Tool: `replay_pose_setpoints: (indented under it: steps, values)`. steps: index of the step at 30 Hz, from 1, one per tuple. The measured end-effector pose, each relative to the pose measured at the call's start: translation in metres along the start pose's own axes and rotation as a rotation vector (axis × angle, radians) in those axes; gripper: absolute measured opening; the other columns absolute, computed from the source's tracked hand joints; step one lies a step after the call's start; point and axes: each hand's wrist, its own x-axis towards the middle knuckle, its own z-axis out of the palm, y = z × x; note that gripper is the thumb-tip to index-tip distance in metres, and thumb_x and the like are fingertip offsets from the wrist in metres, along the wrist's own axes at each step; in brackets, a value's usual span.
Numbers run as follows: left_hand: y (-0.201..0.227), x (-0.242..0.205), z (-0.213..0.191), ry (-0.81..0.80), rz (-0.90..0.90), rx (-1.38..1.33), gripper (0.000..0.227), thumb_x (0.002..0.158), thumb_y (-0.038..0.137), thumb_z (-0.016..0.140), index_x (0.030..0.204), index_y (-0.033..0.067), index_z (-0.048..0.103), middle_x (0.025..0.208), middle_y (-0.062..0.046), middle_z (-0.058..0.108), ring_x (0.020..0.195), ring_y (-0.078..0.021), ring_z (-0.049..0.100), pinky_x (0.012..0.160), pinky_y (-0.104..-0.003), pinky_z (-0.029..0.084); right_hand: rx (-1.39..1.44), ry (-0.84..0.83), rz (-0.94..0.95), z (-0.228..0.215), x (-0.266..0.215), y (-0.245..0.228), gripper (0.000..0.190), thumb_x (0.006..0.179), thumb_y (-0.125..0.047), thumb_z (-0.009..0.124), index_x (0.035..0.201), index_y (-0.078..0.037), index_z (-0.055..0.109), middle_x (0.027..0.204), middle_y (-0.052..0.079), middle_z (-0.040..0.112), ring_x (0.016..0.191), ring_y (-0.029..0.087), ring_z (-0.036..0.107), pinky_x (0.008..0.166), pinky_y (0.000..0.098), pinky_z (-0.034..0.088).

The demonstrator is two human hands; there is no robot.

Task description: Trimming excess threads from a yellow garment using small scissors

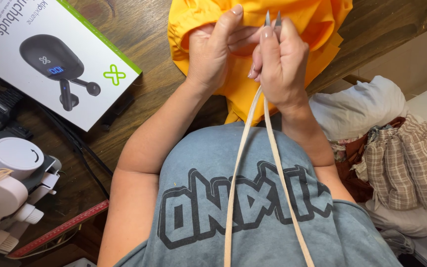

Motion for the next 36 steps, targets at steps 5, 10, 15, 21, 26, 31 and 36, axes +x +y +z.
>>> replay_pose_setpoints:
  steps: [5, 10, 15, 21, 26, 31, 36]
  values:
    - [-0.002, 0.015, -0.014, 0.200, -0.011, 0.123, 0.025, 0.087, 0.019, 0.071, 0.092, -0.0049, 0.074, 0.089, -0.023, 0.080, 0.071, -0.0268, 0.078, 0.068, -0.037, 0.069, -0.333, 0.030, -0.362, -0.014, 0.023, -0.006, 0.022, 0.116, -0.016, 0.051, 0.108, 0.003, 0.056, 0.068, 0.008, 0.068, 0.061, 0.022, 0.074, 0.064, 0.0338, 0.055]
    - [-0.002, 0.019, -0.017, 0.141, 0.013, 0.114, 0.023, 0.086, 0.021, 0.072, 0.078, 0.0004, 0.070, 0.072, -0.022, 0.076, 0.065, -0.0261, 0.077, 0.068, -0.034, 0.068, -0.099, -0.093, -0.170, -0.006, 0.043, 0.029, 0.034, 0.114, -0.009, 0.052, 0.081, -0.001, 0.057, 0.068, 0.009, 0.064, 0.063, 0.018, 0.064, 0.066, 0.0329, 0.052]
    - [-0.011, 0.026, -0.035, 0.037, -0.017, 0.069, 0.027, 0.089, 0.023, 0.074, 0.090, -0.0046, 0.071, 0.083, -0.023, 0.075, 0.078, -0.0295, 0.078, 0.076, -0.036, 0.070, -0.039, 0.019, -0.135, 0.002, 0.036, 0.021, 0.043, 0.116, -0.020, 0.049, 0.078, 0.000, 0.052, 0.059, 0.010, 0.055, 0.056, 0.019, 0.060, 0.059, 0.0321, 0.049]
    - [-0.006, 0.023, -0.027, 0.057, 0.008, -0.084, 0.013, 0.088, 0.012, 0.077, 0.085, 0.0003, 0.071, 0.078, -0.010, 0.070, 0.076, -0.0196, 0.073, 0.080, -0.037, 0.068, -0.081, 0.116, -0.120, -0.002, 0.013, -0.002, 0.030, 0.115, -0.023, 0.049, 0.110, 0.003, 0.063, 0.058, 0.009, 0.054, 0.048, 0.015, 0.057, 0.050, 0.0260, 0.050]
    - [-0.003, 0.021, -0.023, 0.048, 0.026, -0.090, 0.010, 0.090, 0.009, 0.075, 0.087, 0.0018, 0.068, 0.081, -0.010, 0.071, 0.074, -0.0209, 0.074, 0.079, -0.038, 0.068, -0.159, -0.086, 0.024, 0.000, 0.015, -0.004, 0.017, 0.110, -0.018, 0.044, 0.106, -0.002, 0.042, 0.066, 0.006, 0.065, 0.043, 0.015, 0.061, 0.041, 0.0253, 0.047]
    - [0.007, 0.018, -0.015, 0.060, -0.066, -0.034, 0.013, 0.087, 0.012, 0.077, 0.080, 0.0041, 0.069, 0.076, -0.009, 0.073, 0.074, -0.0178, 0.074, 0.073, -0.028, 0.066, -0.191, -0.098, -0.030, 0.002, 0.017, -0.001, 0.018, 0.111, -0.016, 0.045, 0.099, -0.003, 0.045, 0.064, 0.003, 0.065, 0.042, 0.014, 0.060, 0.041, 0.0256, 0.047]
    - [0.006, 0.019, -0.018, 0.048, -0.069, 0.047, 0.021, 0.089, 0.021, 0.075, 0.083, 0.0018, 0.073, 0.084, -0.012, 0.078, 0.076, -0.0182, 0.075, 0.073, -0.027, 0.064, -0.207, -0.126, -0.040, 0.003, 0.017, 0.004, 0.015, 0.111, -0.013, 0.045, 0.100, -0.004, 0.045, 0.063, 0.003, 0.064, 0.041, 0.014, 0.061, 0.041, 0.0265, 0.048]
